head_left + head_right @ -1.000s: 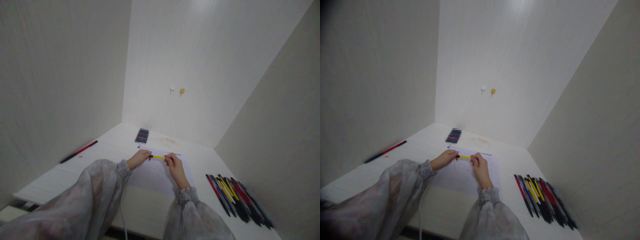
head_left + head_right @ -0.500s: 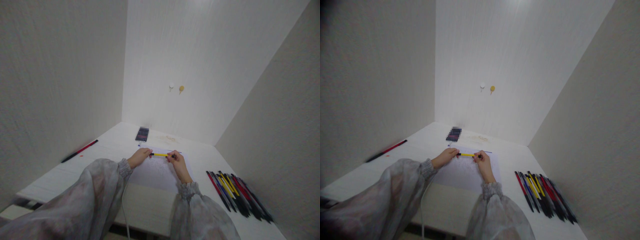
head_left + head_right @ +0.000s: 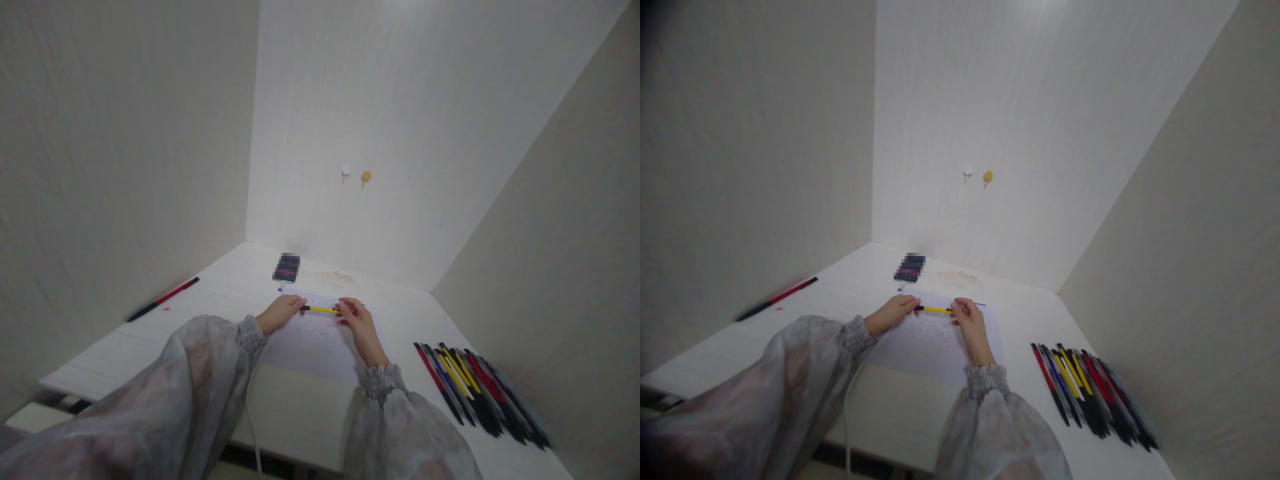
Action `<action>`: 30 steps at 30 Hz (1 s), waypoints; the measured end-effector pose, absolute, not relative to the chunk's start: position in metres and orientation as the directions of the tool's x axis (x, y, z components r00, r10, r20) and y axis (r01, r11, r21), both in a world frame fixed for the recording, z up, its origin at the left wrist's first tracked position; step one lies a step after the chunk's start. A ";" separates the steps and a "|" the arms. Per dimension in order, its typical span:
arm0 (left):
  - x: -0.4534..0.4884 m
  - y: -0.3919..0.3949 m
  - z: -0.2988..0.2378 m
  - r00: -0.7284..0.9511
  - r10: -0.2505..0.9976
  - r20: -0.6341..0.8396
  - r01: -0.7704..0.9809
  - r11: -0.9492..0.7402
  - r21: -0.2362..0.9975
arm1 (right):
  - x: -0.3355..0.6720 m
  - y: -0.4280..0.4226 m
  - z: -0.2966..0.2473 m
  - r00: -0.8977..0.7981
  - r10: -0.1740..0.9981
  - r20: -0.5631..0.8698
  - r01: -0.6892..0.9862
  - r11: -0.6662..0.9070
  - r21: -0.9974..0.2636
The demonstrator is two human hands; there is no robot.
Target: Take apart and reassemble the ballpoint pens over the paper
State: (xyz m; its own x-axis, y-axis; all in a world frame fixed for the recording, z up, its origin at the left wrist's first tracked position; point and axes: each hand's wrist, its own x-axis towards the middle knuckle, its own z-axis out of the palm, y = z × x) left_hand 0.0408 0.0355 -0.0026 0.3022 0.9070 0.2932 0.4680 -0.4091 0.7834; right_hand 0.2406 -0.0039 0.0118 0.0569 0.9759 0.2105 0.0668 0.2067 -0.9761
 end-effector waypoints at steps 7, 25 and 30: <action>0.039 0.037 -0.005 0.327 0.900 0.289 0.508 -0.425 0.749 | 0.244 -0.003 0.010 0.062 0.977 0.205 0.096 0.199 -0.975; 0.038 0.033 -0.002 0.428 0.861 0.274 0.617 -0.500 0.608 | 0.248 -0.003 0.008 0.021 0.993 -0.114 0.099 -0.116 -0.988; 0.038 0.033 -0.001 0.413 0.866 0.283 0.625 -0.495 0.604 | 0.249 -0.002 0.010 0.082 0.992 0.092 0.046 0.088 -0.995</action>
